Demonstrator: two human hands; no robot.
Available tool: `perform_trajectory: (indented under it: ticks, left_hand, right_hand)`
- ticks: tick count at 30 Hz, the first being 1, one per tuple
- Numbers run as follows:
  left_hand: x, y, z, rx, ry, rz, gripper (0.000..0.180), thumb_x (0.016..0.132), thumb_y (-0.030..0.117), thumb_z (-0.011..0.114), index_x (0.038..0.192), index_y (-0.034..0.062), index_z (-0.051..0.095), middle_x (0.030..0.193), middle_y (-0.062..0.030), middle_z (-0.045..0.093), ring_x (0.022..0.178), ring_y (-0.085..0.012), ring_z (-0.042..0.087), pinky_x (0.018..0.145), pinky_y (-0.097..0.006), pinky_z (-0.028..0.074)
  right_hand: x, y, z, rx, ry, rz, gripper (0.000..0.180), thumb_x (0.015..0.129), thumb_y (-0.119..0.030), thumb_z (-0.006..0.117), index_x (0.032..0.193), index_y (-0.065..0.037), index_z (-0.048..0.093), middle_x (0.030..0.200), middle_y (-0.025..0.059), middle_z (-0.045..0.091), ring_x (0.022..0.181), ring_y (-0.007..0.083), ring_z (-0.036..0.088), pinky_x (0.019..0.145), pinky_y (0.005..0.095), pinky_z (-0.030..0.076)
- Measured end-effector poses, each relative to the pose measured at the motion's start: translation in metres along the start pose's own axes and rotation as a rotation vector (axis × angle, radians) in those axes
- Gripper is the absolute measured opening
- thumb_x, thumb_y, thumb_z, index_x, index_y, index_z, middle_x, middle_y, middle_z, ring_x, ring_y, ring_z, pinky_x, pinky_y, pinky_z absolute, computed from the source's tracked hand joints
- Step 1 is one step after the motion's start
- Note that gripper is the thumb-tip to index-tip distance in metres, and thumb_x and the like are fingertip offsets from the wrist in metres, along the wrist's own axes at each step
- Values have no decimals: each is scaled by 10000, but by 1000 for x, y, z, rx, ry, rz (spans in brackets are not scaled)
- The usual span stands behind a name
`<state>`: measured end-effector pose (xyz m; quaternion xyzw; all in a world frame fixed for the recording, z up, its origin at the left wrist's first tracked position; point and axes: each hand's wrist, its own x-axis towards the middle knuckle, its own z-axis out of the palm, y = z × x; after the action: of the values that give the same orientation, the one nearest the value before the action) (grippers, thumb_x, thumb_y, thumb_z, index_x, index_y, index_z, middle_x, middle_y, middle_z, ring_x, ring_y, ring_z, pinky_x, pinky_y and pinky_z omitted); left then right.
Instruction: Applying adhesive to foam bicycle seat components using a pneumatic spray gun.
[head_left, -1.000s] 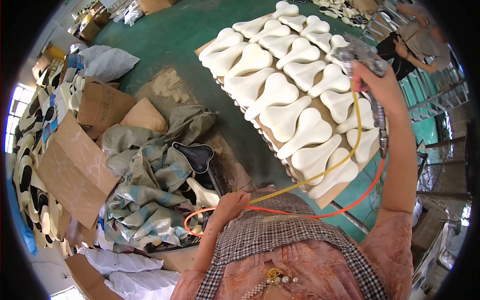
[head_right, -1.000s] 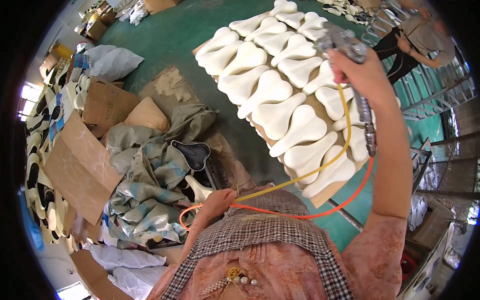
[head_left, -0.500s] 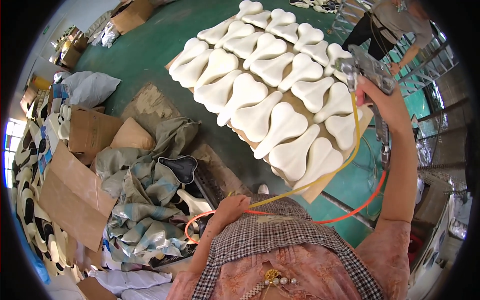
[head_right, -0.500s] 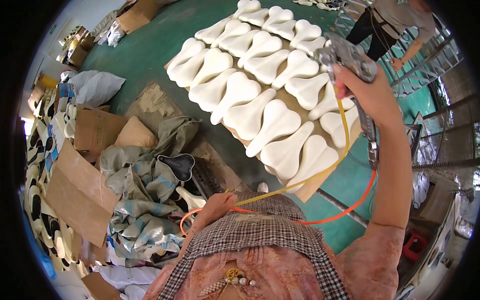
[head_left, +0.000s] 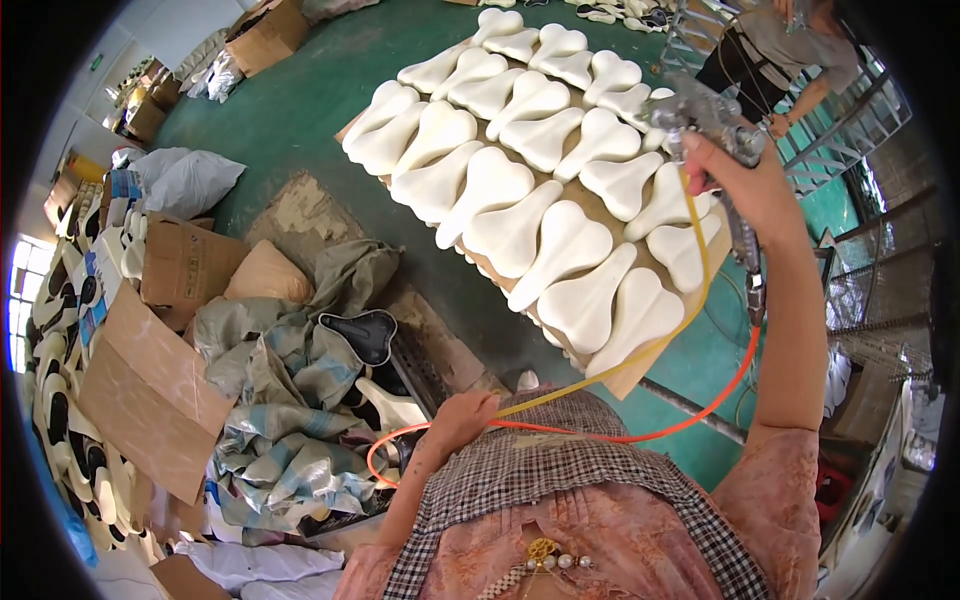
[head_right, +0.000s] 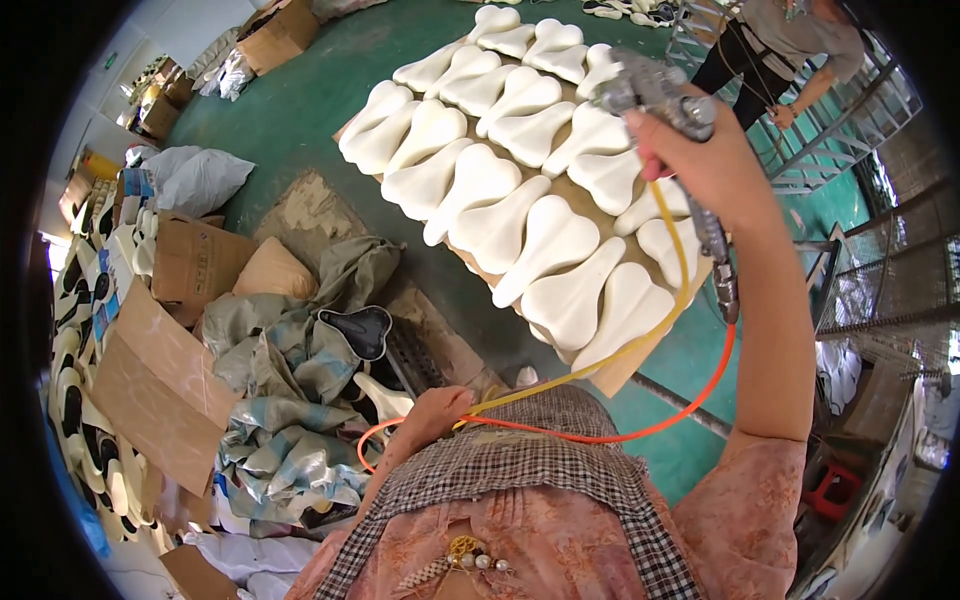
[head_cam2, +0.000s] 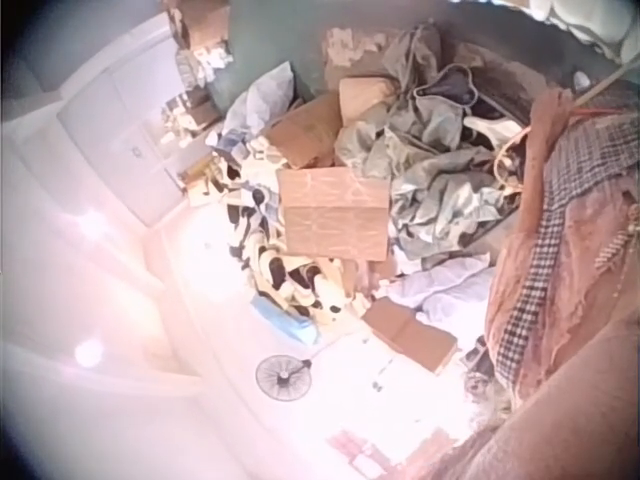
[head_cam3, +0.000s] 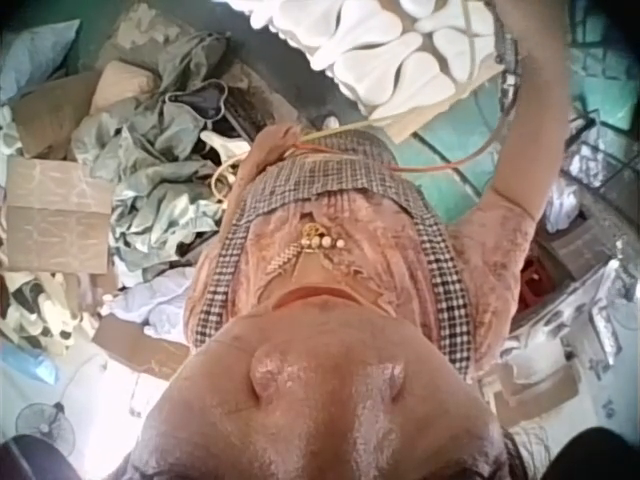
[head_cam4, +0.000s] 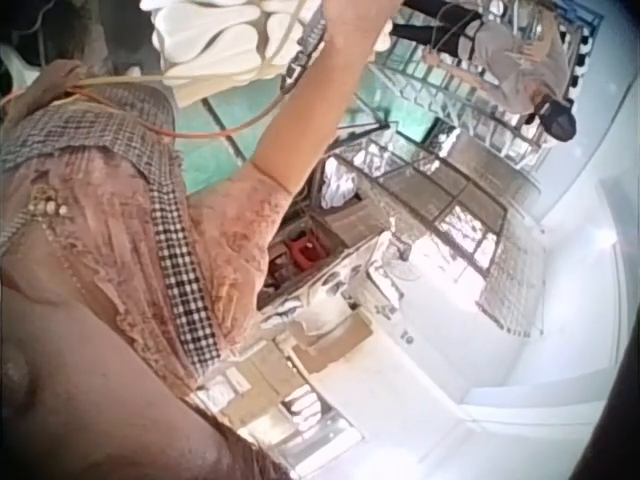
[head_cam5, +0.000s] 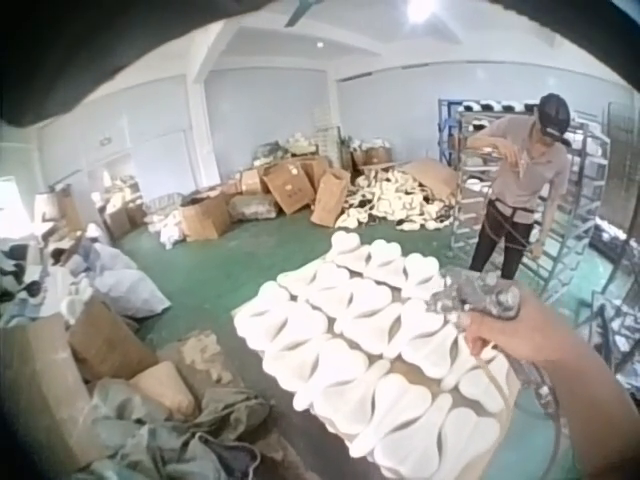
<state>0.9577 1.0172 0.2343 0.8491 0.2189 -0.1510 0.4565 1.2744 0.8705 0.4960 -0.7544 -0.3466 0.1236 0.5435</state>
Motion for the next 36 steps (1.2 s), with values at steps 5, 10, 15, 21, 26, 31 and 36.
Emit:
perform_trajectory:
  ticks: [5,10,15,21,26,31,36]
  left_hand:
    - [-11,-4,10,17,-10,26,369,874,327,407,820,4,576,845,-228,593,821,-412,551,709,-467,426]
    - [-19,-9,24,-1,4,55,369,876,329,404,813,7,572,826,-224,593,807,-413,551,700,-469,426]
    - [-36,-9,38,-32,-16,7,368,877,330,402,822,10,574,822,-222,593,801,-412,551,697,-466,427]
    - [-43,-11,45,-41,6,66,363,872,329,414,815,8,572,812,-218,594,788,-411,552,689,-465,425]
    - [-50,-12,47,-40,11,76,360,871,327,419,822,6,576,818,-217,595,792,-406,556,688,-460,426]
    - [-63,-15,50,-62,48,50,355,868,322,426,807,3,571,806,-216,595,787,-405,558,684,-458,428]
    - [-72,-22,54,-70,56,73,354,865,322,430,806,1,567,799,-217,594,783,-405,559,677,-458,431]
  right_hand:
    - [-3,1,9,-74,-65,-71,209,822,-187,639,878,-2,560,652,26,579,547,97,544,537,219,443]
    - [-6,2,-12,-108,186,0,233,810,-245,645,773,-22,591,624,15,574,556,89,554,520,223,441]
    - [-40,12,-23,-120,130,74,244,809,-250,648,741,-24,587,596,22,568,533,95,555,503,218,440]
    - [-69,3,-17,-53,39,57,222,819,-222,641,781,-18,563,631,27,577,535,95,550,518,236,453]
    - [-88,-13,-10,-67,-21,32,211,822,-214,640,789,-26,550,618,15,567,539,86,544,521,225,438]
    - [-108,-12,-6,-98,-67,103,181,830,-201,616,792,-30,570,653,25,567,583,108,549,548,247,443]
    - [-123,-24,20,-81,-171,63,172,834,-173,609,808,-11,558,653,29,564,583,110,547,554,247,444]
